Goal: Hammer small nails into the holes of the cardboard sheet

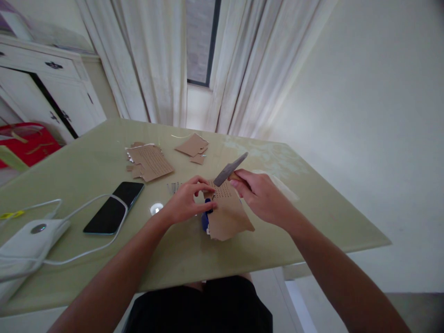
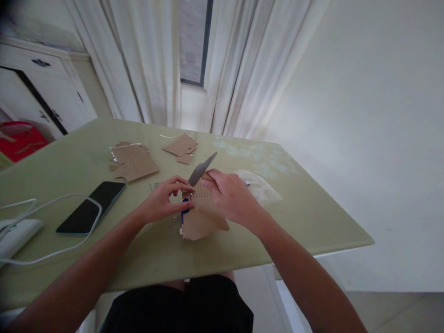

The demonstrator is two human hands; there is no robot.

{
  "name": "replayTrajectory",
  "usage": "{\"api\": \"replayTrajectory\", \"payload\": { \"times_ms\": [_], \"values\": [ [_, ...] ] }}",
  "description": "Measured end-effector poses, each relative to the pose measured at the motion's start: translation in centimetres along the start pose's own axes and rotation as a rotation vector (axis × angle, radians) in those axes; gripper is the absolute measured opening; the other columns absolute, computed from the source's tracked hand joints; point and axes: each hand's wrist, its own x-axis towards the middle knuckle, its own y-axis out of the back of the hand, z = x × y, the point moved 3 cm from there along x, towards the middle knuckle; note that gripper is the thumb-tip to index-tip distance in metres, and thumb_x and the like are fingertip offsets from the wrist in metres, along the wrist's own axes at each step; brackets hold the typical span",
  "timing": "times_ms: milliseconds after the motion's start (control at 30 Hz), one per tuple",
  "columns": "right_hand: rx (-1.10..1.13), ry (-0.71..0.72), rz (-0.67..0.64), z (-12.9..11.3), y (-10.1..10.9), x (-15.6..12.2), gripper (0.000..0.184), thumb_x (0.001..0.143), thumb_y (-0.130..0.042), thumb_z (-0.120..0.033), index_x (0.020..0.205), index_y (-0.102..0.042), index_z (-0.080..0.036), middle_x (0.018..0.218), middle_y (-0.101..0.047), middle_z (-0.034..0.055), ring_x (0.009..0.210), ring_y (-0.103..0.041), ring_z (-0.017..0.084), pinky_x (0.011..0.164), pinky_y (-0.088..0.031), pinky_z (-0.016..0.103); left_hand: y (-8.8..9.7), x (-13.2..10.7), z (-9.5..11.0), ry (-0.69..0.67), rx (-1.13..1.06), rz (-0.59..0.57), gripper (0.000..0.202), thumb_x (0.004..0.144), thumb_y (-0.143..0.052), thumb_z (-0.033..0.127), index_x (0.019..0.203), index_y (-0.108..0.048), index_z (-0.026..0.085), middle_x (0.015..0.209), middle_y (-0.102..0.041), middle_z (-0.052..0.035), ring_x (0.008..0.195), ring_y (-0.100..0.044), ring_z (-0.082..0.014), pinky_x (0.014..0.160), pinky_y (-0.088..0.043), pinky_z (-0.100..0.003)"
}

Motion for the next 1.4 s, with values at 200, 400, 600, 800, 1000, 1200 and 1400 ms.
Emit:
{"api": "replayTrajectory", "payload": {
  "times_ms": [200,400,600,800,1000,1200,1400],
  "values": [
    [-0.071,0.014,-0.150,0.6,-2.0,0.3,0.024,0.111,-0.055,-0.022,0.118,-0.077,-0.015,0.108,-0.083,0.0141,0.089,-0.074,0.024,0.077,-0.041,0.032,-0.2,0.0,-0.1,0.009,0.015,-0.024,0.034,0.085,-0.089,0.047,0.111,-0.084,0.025,0.115,-0.073,-0.0070,0.090,-0.064,-0.0195,0.073,-0.051,-0.032],
    [-0.020,0.017,-0.106,0.9,-2.1,-0.2,0.025,0.112,-0.053,-0.024,0.119,-0.076,-0.016,0.110,-0.083,0.0139,0.095,-0.075,0.026,0.081,-0.044,0.033,-0.1,-0.1,-0.3,0.014,0.001,-0.007,0.034,0.085,-0.090,0.048,0.110,-0.084,0.025,0.114,-0.073,-0.0071,0.089,-0.064,-0.0196,0.074,-0.053,-0.032],
    [0.218,0.014,-0.089,1.9,-2.0,0.4,0.019,0.109,-0.058,-0.025,0.107,-0.076,-0.018,0.089,-0.076,0.0063,0.077,-0.067,0.018,0.071,-0.045,0.030,-0.3,-0.2,0.1,0.015,-0.011,-0.011,0.037,0.084,-0.091,0.047,0.112,-0.084,0.025,0.114,-0.074,-0.0068,0.086,-0.062,-0.0178,0.072,-0.050,-0.030],
    [1.159,-0.227,0.048,8.1,-2.8,2.4,0.037,0.097,-0.075,-0.054,0.110,-0.070,-0.019,0.070,-0.057,-0.0057,0.041,-0.035,0.006,0.036,-0.023,0.020,3.0,-0.4,-2.9,0.259,0.064,0.292,0.039,0.094,-0.073,0.053,0.116,-0.081,0.022,0.101,-0.075,-0.0059,0.064,-0.052,-0.0144,0.059,-0.042,-0.029],
    [1.497,-0.258,0.131,13.5,-7.0,2.6,0.042,0.085,-0.085,-0.054,0.106,-0.069,-0.021,0.062,-0.050,-0.0113,0.036,-0.018,0.003,0.030,-0.017,0.013,7.9,-2.1,-7.3,0.718,0.718,0.316,0.025,0.097,-0.063,0.040,0.102,-0.079,0.021,0.098,-0.081,-0.0123,0.080,-0.069,-0.0306,0.067,-0.043,-0.037],
    [1.623,-0.299,0.100,13.6,-7.9,1.2,0.034,0.088,-0.086,-0.048,0.100,-0.070,-0.019,0.062,-0.050,-0.0101,0.037,-0.016,0.003,0.029,-0.020,0.012,7.7,-2.9,-8.6,0.768,0.790,0.164,0.019,0.095,-0.068,0.037,0.089,-0.075,0.021,0.092,-0.080,-0.0101,0.080,-0.071,-0.0328,0.066,-0.042,-0.036],
    [1.682,-0.320,0.100,12.6,-8.0,0.9,0.032,0.090,-0.085,-0.046,0.100,-0.070,-0.019,0.065,-0.052,-0.0093,0.038,-0.021,0.002,0.030,-0.023,0.011,7.3,-3.4,-8.2,0.828,0.912,0.036,0.019,0.096,-0.061,0.034,0.088,-0.073,0.022,0.095,-0.079,-0.0161,0.088,-0.074,-0.0403,0.071,-0.049,-0.044]
  ]
}}
